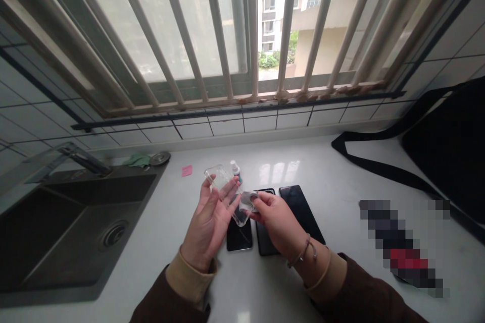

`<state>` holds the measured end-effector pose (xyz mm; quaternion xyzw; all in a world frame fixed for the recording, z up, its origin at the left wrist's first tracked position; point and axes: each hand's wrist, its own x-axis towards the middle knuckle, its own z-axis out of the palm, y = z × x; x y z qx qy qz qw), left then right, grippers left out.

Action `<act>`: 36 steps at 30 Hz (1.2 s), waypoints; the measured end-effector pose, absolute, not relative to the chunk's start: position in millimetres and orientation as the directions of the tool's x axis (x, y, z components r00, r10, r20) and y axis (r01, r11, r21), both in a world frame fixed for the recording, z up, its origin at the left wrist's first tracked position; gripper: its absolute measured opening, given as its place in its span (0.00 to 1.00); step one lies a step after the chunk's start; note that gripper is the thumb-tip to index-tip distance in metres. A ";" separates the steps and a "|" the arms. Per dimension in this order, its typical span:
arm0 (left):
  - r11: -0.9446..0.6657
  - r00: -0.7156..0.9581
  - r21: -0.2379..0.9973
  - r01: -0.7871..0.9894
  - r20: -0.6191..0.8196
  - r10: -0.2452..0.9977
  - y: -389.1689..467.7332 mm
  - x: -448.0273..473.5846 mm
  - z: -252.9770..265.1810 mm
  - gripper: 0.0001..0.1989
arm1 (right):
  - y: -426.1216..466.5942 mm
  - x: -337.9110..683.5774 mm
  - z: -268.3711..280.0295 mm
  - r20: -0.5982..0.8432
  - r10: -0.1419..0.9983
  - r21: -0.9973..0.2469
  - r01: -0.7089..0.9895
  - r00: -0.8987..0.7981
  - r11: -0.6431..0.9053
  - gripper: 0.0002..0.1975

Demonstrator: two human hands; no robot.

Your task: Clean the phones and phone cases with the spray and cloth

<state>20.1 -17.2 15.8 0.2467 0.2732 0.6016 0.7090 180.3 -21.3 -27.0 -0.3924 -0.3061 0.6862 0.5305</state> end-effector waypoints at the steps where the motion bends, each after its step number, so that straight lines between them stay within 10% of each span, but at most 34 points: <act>1: 0.133 0.108 0.706 -0.696 -0.080 0.991 -17.9 20.4 14.9 0.27 | -21.1 180.2 -27.4 -0.216 0.968 -0.835 -0.490 -0.131 -0.252 0.17; 21: -0.182 -0.289 0.769 -0.612 -0.003 0.957 -6.7 11.1 12.9 0.23 | -25.3 196.5 -7.5 -0.235 0.889 -0.767 -0.486 -0.394 -0.418 0.19; 26: 0.139 0.009 0.711 -0.689 -0.184 0.983 -8.7 13.6 12.2 0.29 | -14.3 204.8 -11.9 -0.255 0.966 -0.783 -0.594 0.038 -0.184 0.16; 31: 0.312 0.302 0.770 -0.556 -0.161 0.939 -20.9 22.2 11.2 0.39 | -17.3 209.9 -12.6 0.189 0.963 -0.977 -0.066 0.195 0.205 0.17; 36: 0.352 0.391 0.801 -0.485 -0.161 0.906 -27.4 27.5 6.1 0.32 | -28.8 201.6 -14.8 0.617 0.777 -0.701 0.365 -0.122 0.613 0.22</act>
